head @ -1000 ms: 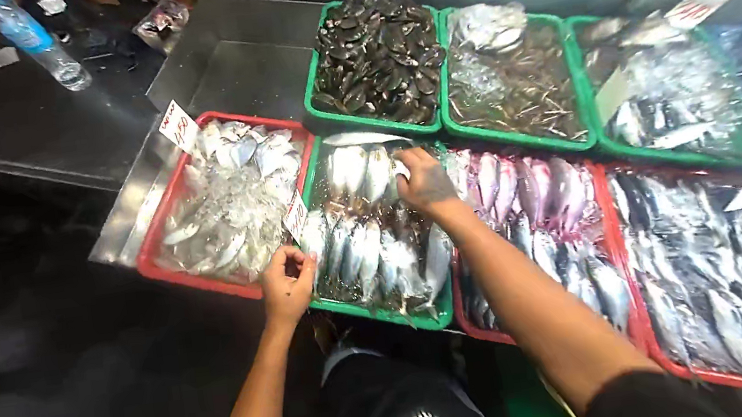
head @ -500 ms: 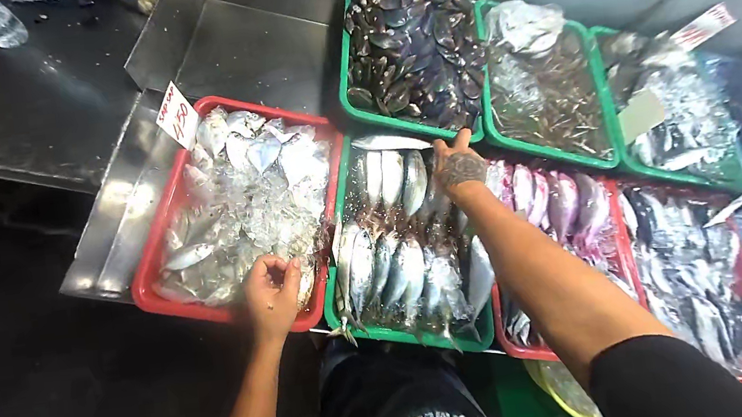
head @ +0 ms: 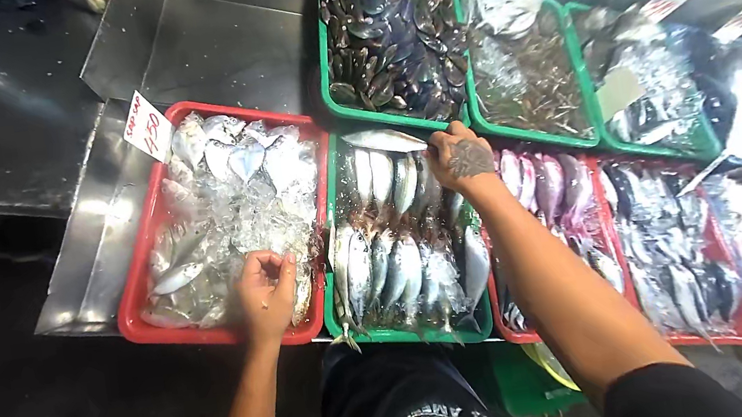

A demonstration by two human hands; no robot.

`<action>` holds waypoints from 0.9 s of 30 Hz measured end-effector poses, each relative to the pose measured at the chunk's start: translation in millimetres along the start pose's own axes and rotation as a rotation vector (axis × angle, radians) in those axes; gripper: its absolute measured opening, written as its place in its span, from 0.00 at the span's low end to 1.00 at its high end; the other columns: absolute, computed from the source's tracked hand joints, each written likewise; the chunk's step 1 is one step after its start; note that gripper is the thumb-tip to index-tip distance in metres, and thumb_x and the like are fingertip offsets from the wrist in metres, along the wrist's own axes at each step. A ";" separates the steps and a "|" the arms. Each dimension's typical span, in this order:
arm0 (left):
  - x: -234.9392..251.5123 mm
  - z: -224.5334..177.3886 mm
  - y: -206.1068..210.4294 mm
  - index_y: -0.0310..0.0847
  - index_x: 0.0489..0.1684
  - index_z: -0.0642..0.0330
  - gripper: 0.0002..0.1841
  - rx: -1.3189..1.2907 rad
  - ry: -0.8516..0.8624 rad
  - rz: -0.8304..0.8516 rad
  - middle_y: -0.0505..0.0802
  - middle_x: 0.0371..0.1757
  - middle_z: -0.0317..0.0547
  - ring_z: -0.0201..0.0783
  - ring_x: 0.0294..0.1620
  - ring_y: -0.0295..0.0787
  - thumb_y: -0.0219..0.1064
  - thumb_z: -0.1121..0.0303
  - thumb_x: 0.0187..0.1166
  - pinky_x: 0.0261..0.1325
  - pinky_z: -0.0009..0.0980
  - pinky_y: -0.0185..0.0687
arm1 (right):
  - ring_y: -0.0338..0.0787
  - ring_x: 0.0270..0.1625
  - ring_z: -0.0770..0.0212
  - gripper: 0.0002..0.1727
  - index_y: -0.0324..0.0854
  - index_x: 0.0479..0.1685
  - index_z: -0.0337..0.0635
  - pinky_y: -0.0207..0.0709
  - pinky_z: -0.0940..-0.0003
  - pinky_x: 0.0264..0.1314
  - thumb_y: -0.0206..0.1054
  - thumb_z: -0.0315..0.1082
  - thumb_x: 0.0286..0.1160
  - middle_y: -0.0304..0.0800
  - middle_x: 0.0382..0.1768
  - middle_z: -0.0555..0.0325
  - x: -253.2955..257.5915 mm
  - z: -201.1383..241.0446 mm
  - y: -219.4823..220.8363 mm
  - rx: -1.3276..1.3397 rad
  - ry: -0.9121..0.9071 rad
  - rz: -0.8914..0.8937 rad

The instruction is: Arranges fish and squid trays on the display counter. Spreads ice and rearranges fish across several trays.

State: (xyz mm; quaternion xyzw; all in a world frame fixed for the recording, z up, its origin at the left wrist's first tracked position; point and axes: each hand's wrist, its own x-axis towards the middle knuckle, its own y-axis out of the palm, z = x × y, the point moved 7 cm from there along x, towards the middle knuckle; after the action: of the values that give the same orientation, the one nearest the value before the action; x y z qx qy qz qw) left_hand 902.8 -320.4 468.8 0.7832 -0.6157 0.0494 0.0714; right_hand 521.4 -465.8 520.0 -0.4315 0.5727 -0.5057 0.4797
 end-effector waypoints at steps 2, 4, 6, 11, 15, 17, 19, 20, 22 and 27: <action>-0.8 -2.7 3.3 0.79 0.35 0.60 0.06 0.003 0.000 0.004 0.86 0.28 0.33 0.26 0.27 0.83 0.71 0.78 0.72 0.32 0.21 0.83 | 0.85 0.60 0.29 0.13 0.89 0.46 0.38 0.77 0.27 0.53 0.65 0.39 0.82 0.86 0.55 0.33 -32.8 24.4 -17.9 -0.006 -0.113 -0.098; -0.1 -4.4 8.3 0.79 0.35 0.60 0.06 0.010 -0.007 0.017 0.87 0.28 0.33 0.26 0.27 0.84 0.71 0.78 0.72 0.32 0.21 0.84 | 0.87 0.58 0.31 0.13 0.89 0.40 0.37 0.78 0.29 0.53 0.65 0.38 0.77 0.88 0.52 0.35 -65.5 51.1 -15.3 0.006 -0.107 -0.121; 1.8 -4.4 16.7 0.79 0.35 0.60 0.06 0.009 -0.018 0.031 0.87 0.29 0.34 0.27 0.27 0.85 0.72 0.78 0.72 0.33 0.22 0.85 | 0.88 0.56 0.33 0.17 0.89 0.41 0.36 0.79 0.32 0.53 0.66 0.43 0.75 0.88 0.50 0.35 -87.4 72.7 9.7 0.048 -0.034 -0.029; 8.7 -11.6 39.2 0.79 0.35 0.61 0.05 -0.022 -0.011 0.089 0.87 0.29 0.36 0.28 0.28 0.85 0.70 0.78 0.73 0.34 0.23 0.85 | 0.89 0.64 0.43 0.25 0.89 0.52 0.42 0.81 0.39 0.61 0.61 0.55 0.77 0.90 0.59 0.44 -109.6 111.4 54.0 0.248 0.165 0.340; 10.0 -7.3 49.8 0.79 0.35 0.61 0.05 -0.016 -0.024 0.124 0.88 0.29 0.36 0.29 0.28 0.85 0.71 0.78 0.72 0.33 0.24 0.85 | 0.91 0.55 0.43 0.25 0.89 0.40 0.42 0.81 0.38 0.50 0.62 0.57 0.75 0.91 0.49 0.44 -104.3 129.4 46.2 0.312 0.189 0.395; 9.1 -4.4 52.7 0.79 0.35 0.61 0.05 -0.014 -0.040 0.130 0.87 0.28 0.37 0.30 0.27 0.85 0.71 0.78 0.73 0.33 0.24 0.84 | 0.92 0.49 0.43 0.25 0.86 0.32 0.41 0.81 0.38 0.43 0.63 0.57 0.73 0.91 0.42 0.44 -99.2 128.3 50.1 0.331 0.223 0.384; 8.5 -3.1 53.7 0.79 0.34 0.61 0.05 -0.019 -0.044 0.125 0.87 0.28 0.37 0.30 0.26 0.85 0.71 0.78 0.73 0.32 0.24 0.84 | 0.92 0.47 0.43 0.26 0.85 0.30 0.41 0.81 0.39 0.41 0.63 0.57 0.74 0.91 0.40 0.43 -95.2 127.3 56.4 0.341 0.260 0.388; 7.4 -2.4 53.9 0.79 0.34 0.61 0.05 -0.021 -0.047 0.122 0.87 0.28 0.38 0.31 0.26 0.85 0.72 0.78 0.73 0.32 0.25 0.84 | 0.92 0.48 0.42 0.25 0.86 0.32 0.40 0.81 0.39 0.42 0.63 0.56 0.75 0.91 0.41 0.42 -94.8 127.4 59.5 0.360 0.275 0.386; 5.4 -1.2 54.8 0.79 0.35 0.61 0.05 -0.024 -0.055 0.124 0.88 0.28 0.38 0.30 0.27 0.85 0.72 0.78 0.73 0.32 0.24 0.84 | 0.92 0.46 0.42 0.24 0.85 0.34 0.39 0.82 0.39 0.39 0.63 0.55 0.75 0.90 0.41 0.41 -95.7 128.1 63.5 0.398 0.282 0.338; 5.4 0.6 53.7 0.79 0.35 0.61 0.06 -0.006 -0.066 0.136 0.88 0.28 0.37 0.30 0.28 0.86 0.72 0.78 0.72 0.33 0.25 0.85 | 0.92 0.48 0.40 0.26 0.85 0.36 0.38 0.81 0.37 0.41 0.58 0.54 0.82 0.90 0.43 0.39 -90.6 131.8 59.7 0.499 0.285 0.349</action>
State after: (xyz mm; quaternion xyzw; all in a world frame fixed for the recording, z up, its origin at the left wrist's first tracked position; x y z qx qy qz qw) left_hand 851.9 -338.1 471.8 0.7404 -0.6697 0.0264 0.0500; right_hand 666.0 -391.9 467.2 -0.1212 0.5575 -0.5959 0.5652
